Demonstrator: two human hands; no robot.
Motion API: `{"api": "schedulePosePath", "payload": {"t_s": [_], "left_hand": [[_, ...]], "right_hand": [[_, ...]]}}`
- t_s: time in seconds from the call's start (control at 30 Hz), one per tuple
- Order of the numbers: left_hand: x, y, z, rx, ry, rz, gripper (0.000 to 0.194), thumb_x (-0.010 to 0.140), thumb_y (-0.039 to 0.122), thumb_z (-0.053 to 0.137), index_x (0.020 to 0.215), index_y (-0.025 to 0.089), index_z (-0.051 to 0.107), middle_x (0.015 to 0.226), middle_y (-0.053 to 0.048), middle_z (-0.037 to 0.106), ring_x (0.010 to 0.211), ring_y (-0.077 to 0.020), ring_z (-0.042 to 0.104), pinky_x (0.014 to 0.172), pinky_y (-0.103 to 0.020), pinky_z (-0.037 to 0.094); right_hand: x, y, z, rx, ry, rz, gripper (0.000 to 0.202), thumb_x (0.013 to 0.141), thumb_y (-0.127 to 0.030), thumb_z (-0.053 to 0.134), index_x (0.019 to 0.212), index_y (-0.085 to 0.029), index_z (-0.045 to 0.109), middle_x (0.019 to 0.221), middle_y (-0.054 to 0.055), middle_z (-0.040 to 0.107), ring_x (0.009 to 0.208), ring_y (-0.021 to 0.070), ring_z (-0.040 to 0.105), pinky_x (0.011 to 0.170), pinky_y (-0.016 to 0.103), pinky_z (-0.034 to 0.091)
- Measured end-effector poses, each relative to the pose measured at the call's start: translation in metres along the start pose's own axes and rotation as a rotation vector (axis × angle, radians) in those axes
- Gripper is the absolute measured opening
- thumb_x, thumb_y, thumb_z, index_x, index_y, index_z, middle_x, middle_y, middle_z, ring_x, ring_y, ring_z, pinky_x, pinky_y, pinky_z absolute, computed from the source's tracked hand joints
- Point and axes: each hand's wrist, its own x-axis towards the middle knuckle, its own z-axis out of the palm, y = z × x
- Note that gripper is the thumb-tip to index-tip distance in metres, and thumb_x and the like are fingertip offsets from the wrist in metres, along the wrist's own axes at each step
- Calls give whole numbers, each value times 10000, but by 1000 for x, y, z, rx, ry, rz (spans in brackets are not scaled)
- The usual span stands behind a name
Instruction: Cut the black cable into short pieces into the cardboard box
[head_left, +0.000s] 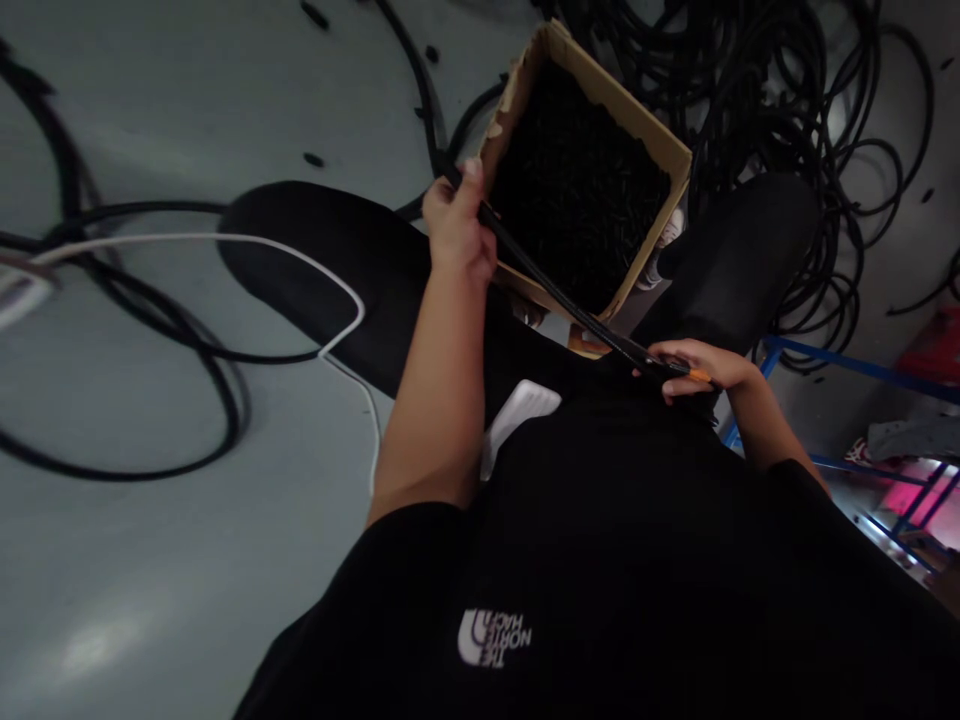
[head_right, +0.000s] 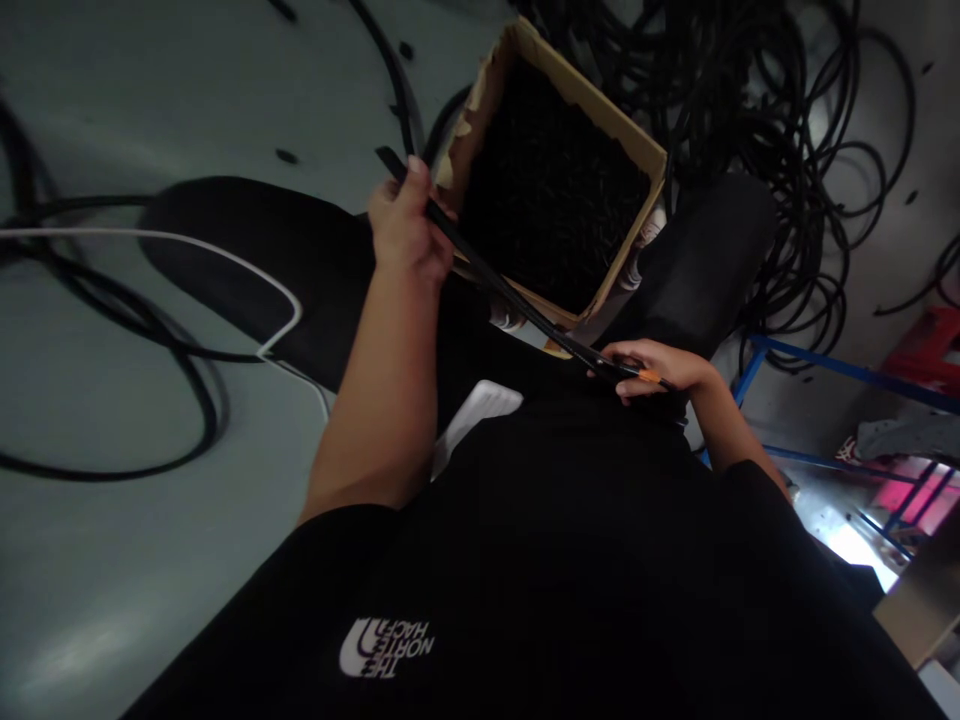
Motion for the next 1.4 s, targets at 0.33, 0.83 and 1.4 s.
{"api": "schedulePosePath", "payload": {"t_s": [0.33, 0.83, 1.4], "left_hand": [[-5, 11, -10, -69, -215, 1, 205, 1281, 393, 571, 1254, 277, 738, 1162, -12, 890, 1148, -168, 774, 1121, -358, 616], [-6, 5, -6, -90, -226, -140, 348, 1235, 608, 639, 1022, 333, 657, 961, -11, 826, 1239, -194, 834, 964, -347, 642], [-14, 8, 3, -120, -135, 77, 341, 1161, 415, 936, 983, 257, 692, 830, 48, 769, 726, -118, 707, 788, -268, 583]], "right_hand": [[-1, 15, -1, 108, 73, 6, 715, 1036, -594, 952, 1511, -98, 754, 838, 23, 820, 675, 159, 750, 548, 213, 532], [9, 14, 5, 94, 83, -70, 657, 1055, -594, 944, 1476, -123, 760, 867, 5, 814, 700, 146, 753, 572, 207, 525], [22, 32, 15, 143, 292, -90, 778, 948, -617, 1046, 1472, -139, 727, 890, -12, 789, 726, 161, 759, 661, 257, 587]]}}
